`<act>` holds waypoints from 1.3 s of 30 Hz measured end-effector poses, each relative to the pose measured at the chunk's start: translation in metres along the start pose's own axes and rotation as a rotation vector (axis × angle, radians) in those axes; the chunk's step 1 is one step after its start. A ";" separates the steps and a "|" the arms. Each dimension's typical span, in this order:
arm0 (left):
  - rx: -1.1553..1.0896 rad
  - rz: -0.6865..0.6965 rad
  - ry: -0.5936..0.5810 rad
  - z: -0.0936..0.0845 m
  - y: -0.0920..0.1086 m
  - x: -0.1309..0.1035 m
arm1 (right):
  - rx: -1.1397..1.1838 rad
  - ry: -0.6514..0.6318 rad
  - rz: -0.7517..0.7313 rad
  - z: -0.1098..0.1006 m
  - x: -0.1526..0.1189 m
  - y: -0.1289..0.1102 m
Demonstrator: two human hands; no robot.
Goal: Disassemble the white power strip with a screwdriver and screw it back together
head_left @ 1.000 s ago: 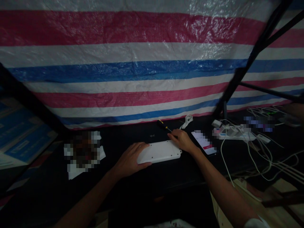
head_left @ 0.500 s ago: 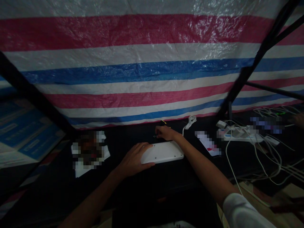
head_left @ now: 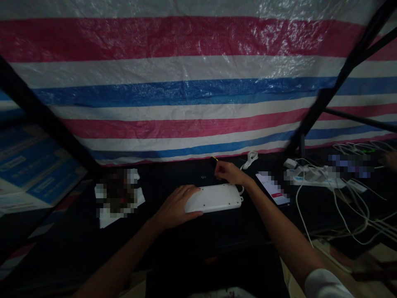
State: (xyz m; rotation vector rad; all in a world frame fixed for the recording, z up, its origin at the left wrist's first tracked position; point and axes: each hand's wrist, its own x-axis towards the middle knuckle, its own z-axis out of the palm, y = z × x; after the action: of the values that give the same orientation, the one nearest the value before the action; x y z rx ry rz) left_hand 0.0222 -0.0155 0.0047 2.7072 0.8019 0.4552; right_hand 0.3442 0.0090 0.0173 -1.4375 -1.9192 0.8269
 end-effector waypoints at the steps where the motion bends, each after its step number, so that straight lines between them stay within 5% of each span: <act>1: -0.001 -0.002 0.001 0.000 0.000 0.000 | 0.050 0.016 0.006 -0.002 -0.005 0.001; 7: 0.004 -0.010 0.002 0.001 -0.001 0.000 | 0.178 0.099 0.002 -0.004 -0.026 0.004; 17: -0.001 -0.003 0.011 0.001 -0.002 0.000 | -0.259 0.018 -0.087 0.002 -0.016 -0.004; 39: -0.010 -0.009 0.006 0.004 -0.004 0.000 | -0.135 0.031 -0.093 0.004 -0.022 -0.005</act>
State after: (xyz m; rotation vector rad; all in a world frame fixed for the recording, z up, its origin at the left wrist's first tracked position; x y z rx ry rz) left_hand 0.0216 -0.0136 0.0002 2.6935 0.8102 0.4642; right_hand 0.3437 -0.0141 0.0163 -1.4180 -2.0349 0.6389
